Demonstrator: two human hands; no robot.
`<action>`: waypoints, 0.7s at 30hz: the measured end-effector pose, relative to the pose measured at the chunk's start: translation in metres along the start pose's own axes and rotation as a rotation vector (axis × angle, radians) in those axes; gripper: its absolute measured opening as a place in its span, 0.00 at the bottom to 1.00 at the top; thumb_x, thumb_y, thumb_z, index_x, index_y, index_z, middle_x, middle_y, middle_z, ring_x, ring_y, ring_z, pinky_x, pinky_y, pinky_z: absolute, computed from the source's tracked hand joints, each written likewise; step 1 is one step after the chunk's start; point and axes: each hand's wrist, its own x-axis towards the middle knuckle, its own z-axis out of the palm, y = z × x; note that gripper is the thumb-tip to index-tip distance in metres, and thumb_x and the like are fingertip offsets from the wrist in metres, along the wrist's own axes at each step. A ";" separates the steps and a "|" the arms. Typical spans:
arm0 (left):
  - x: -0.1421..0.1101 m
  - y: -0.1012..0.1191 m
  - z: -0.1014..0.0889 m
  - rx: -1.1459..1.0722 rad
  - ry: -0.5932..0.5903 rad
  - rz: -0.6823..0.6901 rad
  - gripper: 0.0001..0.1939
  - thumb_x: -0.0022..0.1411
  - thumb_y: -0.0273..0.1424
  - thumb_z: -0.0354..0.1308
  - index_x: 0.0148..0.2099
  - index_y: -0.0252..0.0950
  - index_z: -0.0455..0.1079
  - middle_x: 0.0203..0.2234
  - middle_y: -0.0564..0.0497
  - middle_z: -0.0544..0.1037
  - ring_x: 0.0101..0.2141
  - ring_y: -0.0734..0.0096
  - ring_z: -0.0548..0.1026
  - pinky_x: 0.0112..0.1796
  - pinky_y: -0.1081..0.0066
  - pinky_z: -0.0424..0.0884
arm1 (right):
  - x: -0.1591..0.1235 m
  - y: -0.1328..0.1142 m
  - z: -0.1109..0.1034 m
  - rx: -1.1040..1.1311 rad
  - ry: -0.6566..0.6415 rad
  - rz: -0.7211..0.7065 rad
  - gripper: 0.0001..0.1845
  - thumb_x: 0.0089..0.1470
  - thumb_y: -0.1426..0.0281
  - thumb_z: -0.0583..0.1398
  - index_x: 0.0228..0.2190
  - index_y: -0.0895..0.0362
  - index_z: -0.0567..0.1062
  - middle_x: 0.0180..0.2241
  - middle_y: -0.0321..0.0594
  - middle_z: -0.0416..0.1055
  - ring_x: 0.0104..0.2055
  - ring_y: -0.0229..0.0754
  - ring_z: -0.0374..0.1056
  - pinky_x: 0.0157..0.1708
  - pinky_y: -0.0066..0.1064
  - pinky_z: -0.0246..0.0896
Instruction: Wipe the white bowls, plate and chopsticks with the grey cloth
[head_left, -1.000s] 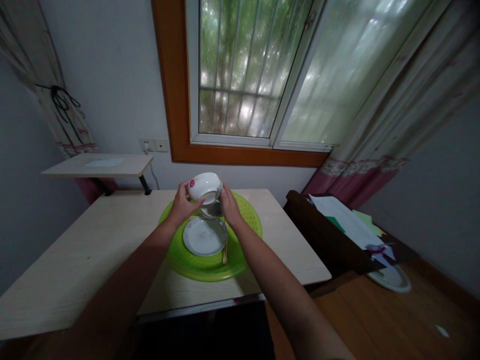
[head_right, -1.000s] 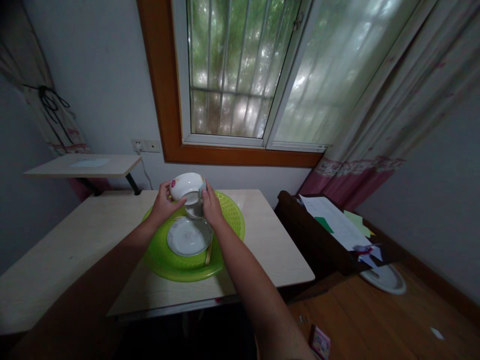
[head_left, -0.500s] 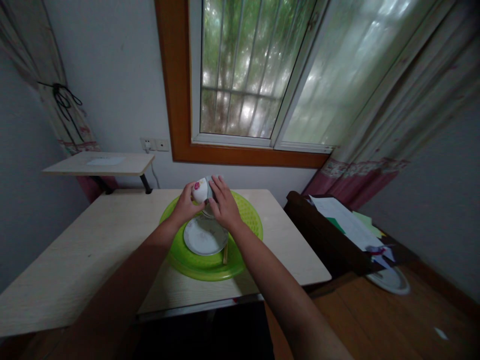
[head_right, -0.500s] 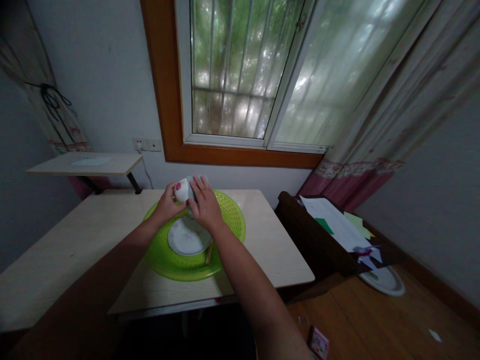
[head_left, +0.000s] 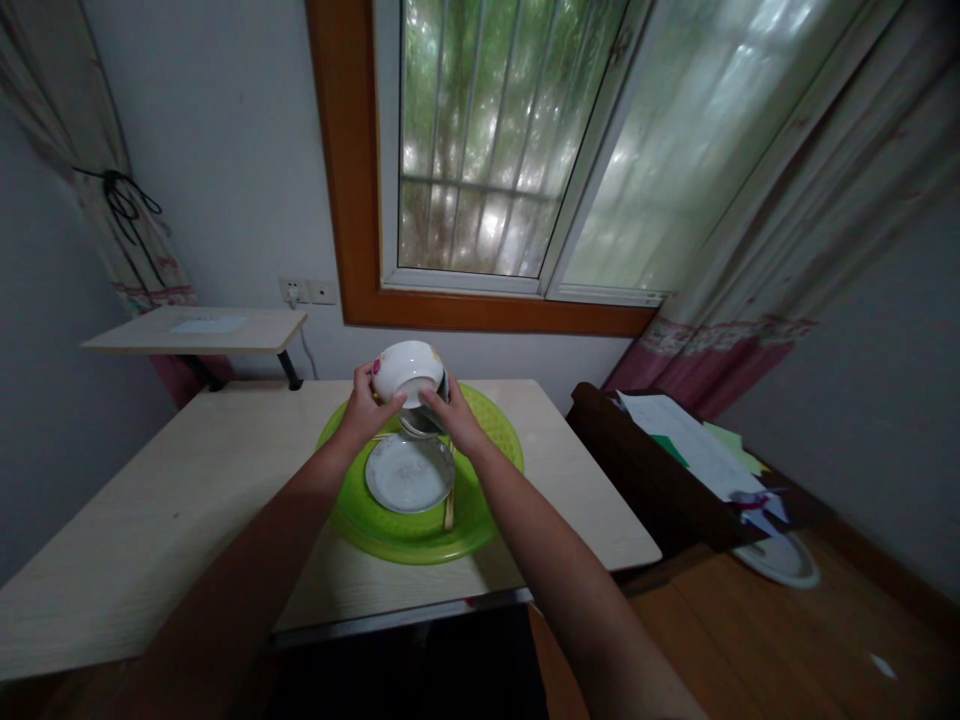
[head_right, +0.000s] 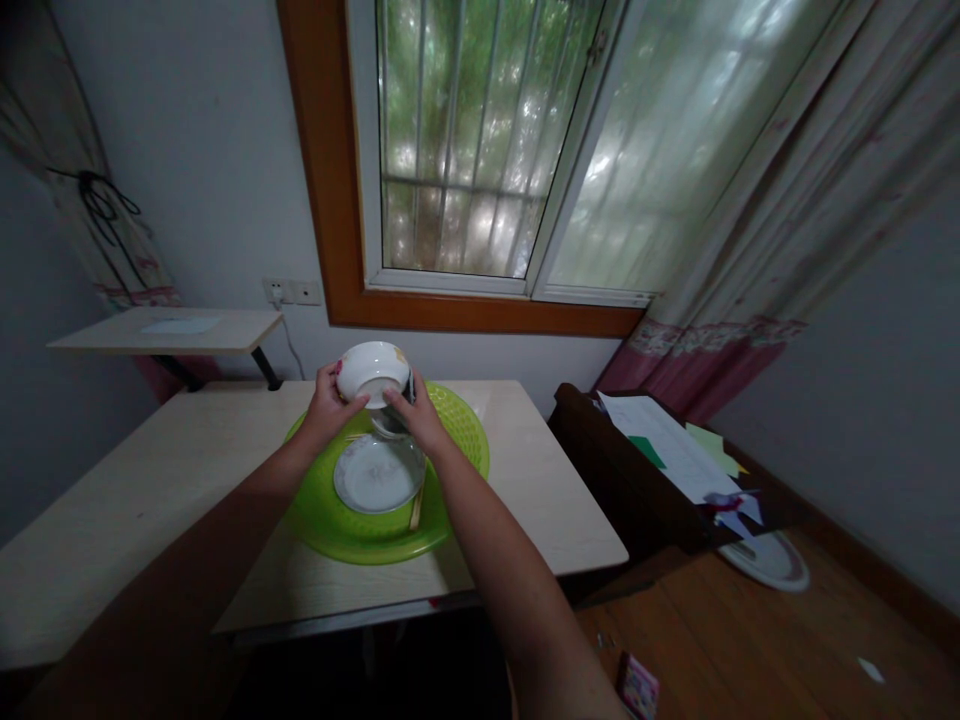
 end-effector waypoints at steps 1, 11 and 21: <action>0.000 -0.001 0.000 -0.010 -0.009 -0.002 0.40 0.51 0.39 0.71 0.61 0.41 0.55 0.57 0.38 0.71 0.53 0.53 0.77 0.49 0.57 0.78 | 0.000 0.000 0.000 0.012 0.008 0.007 0.47 0.55 0.46 0.65 0.66 0.57 0.62 0.63 0.50 0.68 0.64 0.52 0.66 0.65 0.46 0.60; 0.000 0.004 -0.003 0.061 -0.082 0.033 0.41 0.51 0.39 0.72 0.63 0.39 0.58 0.61 0.36 0.68 0.60 0.49 0.71 0.52 0.56 0.76 | 0.004 0.007 -0.008 -0.195 0.107 -0.130 0.42 0.52 0.55 0.68 0.63 0.55 0.65 0.63 0.50 0.67 0.64 0.54 0.64 0.67 0.48 0.56; -0.003 0.011 -0.003 0.256 -0.132 0.159 0.36 0.50 0.34 0.73 0.59 0.39 0.65 0.54 0.41 0.72 0.55 0.54 0.73 0.48 0.61 0.77 | 0.005 0.005 -0.025 -0.486 -0.056 -0.402 0.36 0.58 0.68 0.62 0.66 0.53 0.63 0.66 0.50 0.63 0.70 0.52 0.57 0.70 0.52 0.50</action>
